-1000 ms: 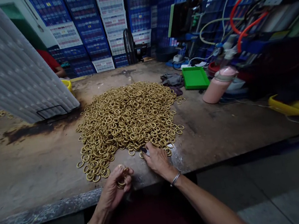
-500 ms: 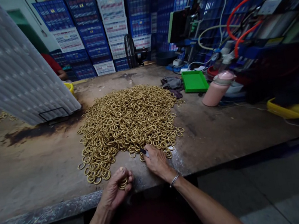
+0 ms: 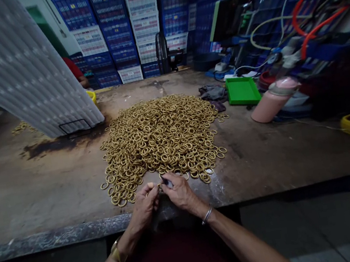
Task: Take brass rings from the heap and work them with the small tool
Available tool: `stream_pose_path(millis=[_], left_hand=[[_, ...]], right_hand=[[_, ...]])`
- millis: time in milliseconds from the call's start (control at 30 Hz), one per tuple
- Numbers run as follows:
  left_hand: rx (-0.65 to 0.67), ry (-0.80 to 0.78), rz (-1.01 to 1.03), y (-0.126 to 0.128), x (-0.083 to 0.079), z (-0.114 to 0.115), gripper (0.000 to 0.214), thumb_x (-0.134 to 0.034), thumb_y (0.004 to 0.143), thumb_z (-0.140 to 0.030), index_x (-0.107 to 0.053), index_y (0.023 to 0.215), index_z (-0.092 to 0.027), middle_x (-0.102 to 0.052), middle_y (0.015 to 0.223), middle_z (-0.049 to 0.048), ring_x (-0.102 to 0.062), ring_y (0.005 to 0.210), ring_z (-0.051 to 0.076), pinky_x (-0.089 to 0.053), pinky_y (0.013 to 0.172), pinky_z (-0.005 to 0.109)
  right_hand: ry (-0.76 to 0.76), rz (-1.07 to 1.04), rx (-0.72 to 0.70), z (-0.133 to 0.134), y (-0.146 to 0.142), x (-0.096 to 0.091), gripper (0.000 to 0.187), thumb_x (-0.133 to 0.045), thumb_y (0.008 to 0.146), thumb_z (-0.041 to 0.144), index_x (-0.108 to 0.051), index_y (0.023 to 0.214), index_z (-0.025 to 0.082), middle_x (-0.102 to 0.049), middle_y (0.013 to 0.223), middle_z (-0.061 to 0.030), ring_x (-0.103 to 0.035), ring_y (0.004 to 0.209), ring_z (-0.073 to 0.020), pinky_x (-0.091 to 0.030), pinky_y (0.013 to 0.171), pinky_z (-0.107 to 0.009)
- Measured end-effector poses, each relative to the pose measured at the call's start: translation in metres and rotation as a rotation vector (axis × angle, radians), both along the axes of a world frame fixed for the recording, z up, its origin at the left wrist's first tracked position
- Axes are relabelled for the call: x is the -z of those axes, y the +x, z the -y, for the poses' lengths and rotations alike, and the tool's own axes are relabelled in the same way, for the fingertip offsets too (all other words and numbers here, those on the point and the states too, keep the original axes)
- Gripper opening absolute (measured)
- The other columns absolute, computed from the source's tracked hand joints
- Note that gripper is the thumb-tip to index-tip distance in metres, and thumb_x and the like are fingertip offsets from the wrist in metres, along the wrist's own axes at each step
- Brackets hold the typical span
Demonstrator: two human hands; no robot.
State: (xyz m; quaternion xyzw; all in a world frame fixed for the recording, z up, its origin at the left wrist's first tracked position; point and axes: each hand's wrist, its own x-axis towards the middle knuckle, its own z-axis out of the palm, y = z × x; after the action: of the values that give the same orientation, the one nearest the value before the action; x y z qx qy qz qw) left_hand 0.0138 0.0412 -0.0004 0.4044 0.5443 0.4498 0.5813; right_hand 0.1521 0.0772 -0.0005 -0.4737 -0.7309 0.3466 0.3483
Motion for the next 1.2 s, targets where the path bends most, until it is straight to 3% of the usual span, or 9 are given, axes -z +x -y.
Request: stream_pose_path(millis=[133,267,367,500,633,1033,1200], left_hand=[[-0.051,0.087,-0.085,0.0007,-0.0033,0.0011,0.023,-0.055,0.075,-0.038,-0.054,0.069,-0.016,-0.041,0.048,-0.0071,-0.033,0.042,0.006,-0.027,0.042,0.018],[-0.087,0.223,-0.121,0.0026,-0.0052,0.0017,0.020,-0.056,0.075,-0.034,-0.059,0.068,-0.015,-0.046,0.053,-0.0041,-0.038,0.048,0.007,-0.030,0.046,0.019],[-0.050,0.125,-0.069,0.0017,-0.0041,0.0030,0.023,-0.056,0.075,-0.038,-0.059,0.070,-0.016,-0.044,0.049,-0.0051,-0.035,0.043,0.007,-0.027,0.043,0.019],[0.031,-0.041,0.088,-0.0003,-0.0019,0.0048,0.030,-0.056,0.074,-0.047,-0.054,0.072,-0.017,-0.046,0.053,-0.0055,-0.036,0.039,0.005,-0.024,0.037,0.016],[0.053,-0.087,0.214,-0.0005,-0.0010,0.0046,0.032,-0.058,0.073,-0.047,-0.050,0.072,-0.017,-0.048,0.057,-0.0051,-0.037,0.038,0.003,-0.024,0.036,0.015],[0.016,-0.120,0.403,0.0002,-0.0020,0.0077,0.032,-0.063,0.071,-0.044,-0.047,0.073,-0.017,-0.048,0.056,-0.0059,-0.038,0.041,0.003,-0.024,0.039,0.015],[-0.015,-0.130,0.387,0.0006,-0.0052,0.0065,0.034,-0.065,0.069,-0.046,-0.045,0.072,-0.018,-0.047,0.057,-0.0063,-0.037,0.041,0.003,-0.024,0.039,0.014]], right_hand=[[-0.228,-0.105,0.077,-0.0012,-0.0046,0.0019,0.013,-0.050,0.074,0.029,-0.055,0.070,0.018,-0.047,0.058,0.0041,-0.043,0.054,-0.0086,-0.034,0.051,-0.019],[-0.530,-0.237,0.042,0.0000,-0.0057,0.0022,0.023,-0.046,0.076,0.042,-0.050,0.074,0.019,-0.044,0.052,0.0071,-0.034,0.038,-0.0059,-0.027,0.038,-0.018],[-0.659,-0.312,0.029,0.0016,-0.0061,0.0006,0.027,-0.046,0.075,0.046,-0.047,0.077,0.019,-0.046,0.052,0.0076,-0.031,0.033,-0.0048,-0.021,0.033,-0.017],[-0.529,-0.287,0.061,0.0000,-0.0070,0.0012,0.021,-0.051,0.073,0.039,-0.048,0.069,0.019,-0.043,0.049,0.0079,-0.033,0.037,-0.0044,-0.025,0.035,-0.016],[-0.435,-0.229,0.077,-0.0033,-0.0079,0.0026,0.017,-0.053,0.071,0.033,-0.050,0.065,0.018,-0.038,0.045,0.0082,-0.032,0.039,-0.0051,-0.026,0.038,-0.017],[-0.471,-0.336,0.012,-0.0020,-0.0069,-0.0029,0.018,-0.049,0.074,0.035,-0.052,0.071,0.018,-0.045,0.051,0.0065,-0.035,0.039,-0.0056,-0.029,0.040,-0.018],[-0.217,-0.088,0.101,-0.0010,-0.0040,0.0002,0.015,-0.047,0.075,0.027,-0.054,0.065,0.018,-0.048,0.052,0.0037,-0.040,0.048,-0.0084,-0.032,0.047,-0.019]])
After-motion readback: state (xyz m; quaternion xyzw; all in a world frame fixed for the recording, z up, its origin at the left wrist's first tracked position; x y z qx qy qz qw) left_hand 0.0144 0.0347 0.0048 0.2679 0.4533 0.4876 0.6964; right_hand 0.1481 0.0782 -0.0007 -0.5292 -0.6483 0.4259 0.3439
